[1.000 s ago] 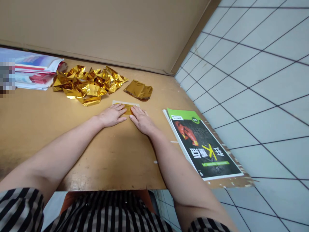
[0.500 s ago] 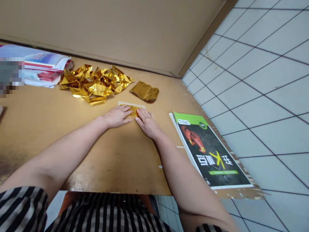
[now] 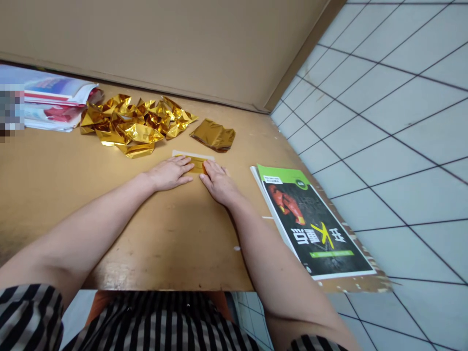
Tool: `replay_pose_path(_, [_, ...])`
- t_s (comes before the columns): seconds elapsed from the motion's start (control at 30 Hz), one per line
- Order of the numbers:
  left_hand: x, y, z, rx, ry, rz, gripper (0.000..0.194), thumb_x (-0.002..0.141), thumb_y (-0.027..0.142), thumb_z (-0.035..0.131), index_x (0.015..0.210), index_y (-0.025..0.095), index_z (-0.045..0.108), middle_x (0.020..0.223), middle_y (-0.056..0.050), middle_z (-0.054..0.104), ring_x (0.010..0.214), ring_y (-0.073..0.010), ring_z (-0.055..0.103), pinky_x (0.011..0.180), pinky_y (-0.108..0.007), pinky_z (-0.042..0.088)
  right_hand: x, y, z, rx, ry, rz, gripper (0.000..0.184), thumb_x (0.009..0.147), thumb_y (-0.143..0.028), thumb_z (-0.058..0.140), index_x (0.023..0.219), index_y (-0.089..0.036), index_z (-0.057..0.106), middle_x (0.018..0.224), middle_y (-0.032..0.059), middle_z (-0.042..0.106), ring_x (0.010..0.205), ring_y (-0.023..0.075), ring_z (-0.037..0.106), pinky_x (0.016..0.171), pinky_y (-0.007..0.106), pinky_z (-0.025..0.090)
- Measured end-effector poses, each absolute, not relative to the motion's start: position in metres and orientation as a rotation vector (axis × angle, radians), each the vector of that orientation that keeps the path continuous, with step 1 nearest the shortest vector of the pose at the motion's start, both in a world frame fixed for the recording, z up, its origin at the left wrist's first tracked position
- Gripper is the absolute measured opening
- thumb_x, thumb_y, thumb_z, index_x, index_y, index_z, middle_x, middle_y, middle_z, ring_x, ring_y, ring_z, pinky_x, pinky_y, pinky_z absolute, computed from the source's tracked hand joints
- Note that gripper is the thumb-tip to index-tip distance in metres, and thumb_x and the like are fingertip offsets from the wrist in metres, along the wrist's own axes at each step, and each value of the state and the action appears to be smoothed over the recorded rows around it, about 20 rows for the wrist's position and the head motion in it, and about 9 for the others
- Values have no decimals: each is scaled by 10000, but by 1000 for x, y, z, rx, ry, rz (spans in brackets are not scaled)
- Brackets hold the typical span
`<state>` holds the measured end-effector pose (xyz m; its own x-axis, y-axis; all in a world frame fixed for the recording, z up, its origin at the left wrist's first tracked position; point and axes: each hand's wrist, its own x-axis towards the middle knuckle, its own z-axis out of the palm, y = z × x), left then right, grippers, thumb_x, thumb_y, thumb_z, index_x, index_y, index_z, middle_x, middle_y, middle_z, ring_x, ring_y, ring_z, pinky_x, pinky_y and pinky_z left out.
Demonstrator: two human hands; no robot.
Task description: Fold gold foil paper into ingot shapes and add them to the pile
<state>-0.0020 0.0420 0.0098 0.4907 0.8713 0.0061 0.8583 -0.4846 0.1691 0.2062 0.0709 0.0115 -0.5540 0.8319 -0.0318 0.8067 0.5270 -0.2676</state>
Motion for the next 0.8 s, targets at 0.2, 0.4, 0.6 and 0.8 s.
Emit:
replay_pose_path(0.2, [-5, 45, 3, 2600, 1493, 232, 610, 1001, 520, 358, 1483, 151, 420, 1567, -134, 396, 1460, -254, 349, 1196, -391, 276, 210, 74, 10, -1470, -2630, 355, 576, 997, -421, 315, 1503, -158, 399, 1594, 146, 355, 1490, 253, 296, 1201, 537, 230])
replay_pose_path(0.4, [-4, 42, 3, 2557, 1608, 173, 646, 997, 559, 346, 1488, 146, 414, 1599, -162, 325, 1485, -288, 288, 1196, -407, 272, 210, 76, 5, -1433, -2609, 317, 573, 991, -441, 330, 1499, -188, 410, 1586, 134, 376, 1483, 278, 307, 1191, 570, 230])
replay_pose_path(0.6, [-3, 41, 5, 2608, 1595, 140, 616, 1008, 531, 343, 1491, 153, 407, 1586, -157, 354, 1481, -280, 300, 1199, -414, 264, 194, 58, 13, -1327, -2669, 256, 638, 997, -488, 294, 1527, -138, 353, 1619, 140, 304, 1524, 283, 189, 1228, 556, 116])
replay_pose_path(0.8, [-4, 41, 5, 2592, 1609, 130, 625, 1004, 537, 345, 1502, 161, 392, 1586, -155, 356, 1477, -283, 309, 1195, -415, 274, 194, 57, 13, -1222, -2800, 446, 678, 996, -554, 247, 1544, -163, 330, 1627, 116, 291, 1517, 255, 222, 1231, 492, 181])
